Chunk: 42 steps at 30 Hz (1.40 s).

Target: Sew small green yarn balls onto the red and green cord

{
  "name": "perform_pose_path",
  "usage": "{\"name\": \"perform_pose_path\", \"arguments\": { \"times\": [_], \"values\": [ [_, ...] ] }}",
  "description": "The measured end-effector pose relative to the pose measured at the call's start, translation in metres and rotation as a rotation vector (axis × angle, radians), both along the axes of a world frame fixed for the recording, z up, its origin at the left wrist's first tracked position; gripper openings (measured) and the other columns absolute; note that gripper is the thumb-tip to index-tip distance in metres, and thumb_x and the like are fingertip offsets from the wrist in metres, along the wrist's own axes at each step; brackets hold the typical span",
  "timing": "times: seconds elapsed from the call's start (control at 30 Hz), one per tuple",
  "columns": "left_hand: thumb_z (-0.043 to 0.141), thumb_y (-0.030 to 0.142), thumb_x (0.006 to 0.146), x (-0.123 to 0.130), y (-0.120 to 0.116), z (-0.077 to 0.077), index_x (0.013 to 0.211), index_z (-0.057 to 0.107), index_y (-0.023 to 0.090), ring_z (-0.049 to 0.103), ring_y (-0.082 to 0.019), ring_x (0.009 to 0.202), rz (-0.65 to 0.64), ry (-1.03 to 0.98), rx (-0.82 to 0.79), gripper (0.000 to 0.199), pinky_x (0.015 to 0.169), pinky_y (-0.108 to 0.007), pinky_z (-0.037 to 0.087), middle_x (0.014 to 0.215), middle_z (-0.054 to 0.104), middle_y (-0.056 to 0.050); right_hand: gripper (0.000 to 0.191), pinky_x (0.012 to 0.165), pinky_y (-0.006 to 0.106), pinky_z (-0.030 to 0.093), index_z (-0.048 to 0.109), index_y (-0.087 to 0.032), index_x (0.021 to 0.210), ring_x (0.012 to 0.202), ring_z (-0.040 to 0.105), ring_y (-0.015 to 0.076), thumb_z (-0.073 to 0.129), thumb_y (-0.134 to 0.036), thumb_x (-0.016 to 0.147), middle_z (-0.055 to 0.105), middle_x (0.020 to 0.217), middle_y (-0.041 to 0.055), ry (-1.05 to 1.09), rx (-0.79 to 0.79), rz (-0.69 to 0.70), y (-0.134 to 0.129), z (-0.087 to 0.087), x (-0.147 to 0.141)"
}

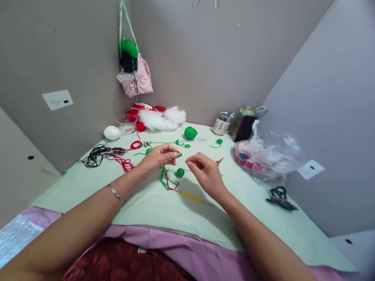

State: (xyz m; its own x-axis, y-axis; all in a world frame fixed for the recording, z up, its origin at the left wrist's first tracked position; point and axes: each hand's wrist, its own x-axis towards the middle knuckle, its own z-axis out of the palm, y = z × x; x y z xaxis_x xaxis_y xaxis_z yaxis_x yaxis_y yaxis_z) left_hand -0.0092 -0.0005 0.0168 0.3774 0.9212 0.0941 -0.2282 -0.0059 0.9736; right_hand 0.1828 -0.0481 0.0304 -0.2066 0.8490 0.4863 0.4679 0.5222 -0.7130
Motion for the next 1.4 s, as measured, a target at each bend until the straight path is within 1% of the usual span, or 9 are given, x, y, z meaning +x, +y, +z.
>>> {"name": "perform_pose_path", "arguments": {
  "times": [0.17, 0.4, 0.5, 0.7, 0.9, 1.03, 1.13, 1.3, 1.4],
  "values": [
    [0.078, 0.037, 0.069, 0.001, 0.000, -0.001, 0.083, 0.062, 0.016, 0.058, -0.010, 0.069, -0.003, 0.010, 0.022, 0.030, 0.075, -0.029, 0.047, 0.079, 0.060, 0.001, 0.013, 0.058, 0.026, 0.035, 0.066, -0.017, 0.078, 0.061, 0.045, 0.0105, 0.057, -0.019, 0.087, 0.056, 0.073, -0.0004, 0.001, -0.019, -0.010, 0.000, 0.000, 0.000],
    [0.080, 0.038, 0.066, 0.001, 0.000, -0.001, 0.082, 0.063, 0.015, 0.060, -0.012, 0.066, 0.021, 0.114, 0.068, 0.033, 0.067, -0.028, 0.045, 0.073, 0.063, 0.000, 0.012, 0.058, 0.026, 0.036, 0.065, -0.018, 0.076, 0.060, 0.045, 0.0107, 0.057, -0.017, 0.085, 0.057, 0.072, -0.0006, -0.026, -0.013, -0.031, 0.001, -0.001, -0.001],
    [0.080, 0.038, 0.066, 0.003, -0.002, -0.001, 0.082, 0.065, 0.015, 0.059, -0.012, 0.064, -0.013, 0.135, 0.093, 0.032, 0.066, -0.027, 0.044, 0.070, 0.062, 0.000, 0.012, 0.058, 0.026, 0.035, 0.066, -0.018, 0.076, 0.060, 0.045, 0.0109, 0.057, -0.018, 0.084, 0.056, 0.070, -0.0006, -0.021, -0.019, -0.027, 0.001, -0.002, -0.002],
    [0.081, 0.035, 0.066, 0.004, -0.005, 0.002, 0.084, 0.066, 0.015, 0.059, -0.011, 0.068, -0.087, -0.005, -0.052, 0.031, 0.069, -0.027, 0.047, 0.080, 0.062, -0.001, 0.012, 0.056, 0.026, 0.037, 0.068, -0.018, 0.080, 0.058, 0.046, 0.0107, 0.061, -0.027, 0.084, 0.059, 0.073, 0.0003, 0.134, -0.178, 0.032, 0.005, -0.002, 0.002],
    [0.078, 0.034, 0.072, 0.001, -0.005, 0.002, 0.088, 0.067, 0.015, 0.059, -0.010, 0.073, -0.115, -0.053, -0.053, 0.027, 0.078, -0.027, 0.049, 0.085, 0.061, -0.001, 0.019, 0.053, 0.026, 0.038, 0.073, -0.019, 0.093, 0.055, 0.046, 0.0095, 0.063, -0.032, 0.083, 0.058, 0.075, -0.0004, 0.256, -0.291, 0.118, 0.009, -0.003, 0.006],
    [0.079, 0.035, 0.071, 0.002, -0.005, 0.002, 0.087, 0.068, 0.015, 0.060, -0.010, 0.071, -0.153, -0.067, -0.071, 0.028, 0.079, -0.029, 0.050, 0.081, 0.062, -0.001, 0.019, 0.055, 0.025, 0.040, 0.072, -0.019, 0.091, 0.055, 0.047, 0.0094, 0.068, -0.034, 0.080, 0.055, 0.068, -0.0022, 0.344, -0.365, 0.143, 0.011, -0.003, 0.006],
    [0.079, 0.034, 0.071, 0.003, -0.005, 0.002, 0.088, 0.068, 0.014, 0.061, -0.011, 0.070, -0.175, -0.064, -0.075, 0.028, 0.078, -0.029, 0.050, 0.081, 0.063, -0.001, 0.020, 0.055, 0.025, 0.041, 0.070, -0.018, 0.086, 0.055, 0.048, 0.0090, 0.071, -0.036, 0.077, 0.056, 0.068, -0.0024, 0.417, -0.411, 0.160, 0.012, -0.005, 0.005],
    [0.080, 0.032, 0.070, 0.007, -0.008, 0.001, 0.088, 0.066, 0.014, 0.062, -0.010, 0.069, -0.195, -0.063, -0.082, 0.029, 0.077, -0.028, 0.050, 0.082, 0.062, -0.001, 0.024, 0.055, 0.024, 0.042, 0.067, -0.017, 0.080, 0.056, 0.048, 0.0091, 0.074, -0.040, 0.075, 0.058, 0.069, -0.0020, 0.442, -0.439, 0.183, 0.015, -0.009, 0.004],
    [0.078, 0.032, 0.073, 0.007, -0.009, 0.001, 0.087, 0.064, 0.015, 0.061, -0.010, 0.070, -0.203, -0.094, -0.102, 0.027, 0.077, -0.026, 0.050, 0.080, 0.060, 0.001, 0.023, 0.054, 0.024, 0.042, 0.070, -0.017, 0.080, 0.055, 0.047, 0.0089, 0.073, -0.039, 0.075, 0.059, 0.068, -0.0017, 0.377, -0.377, 0.114, 0.017, -0.007, 0.005]
  ]
}}
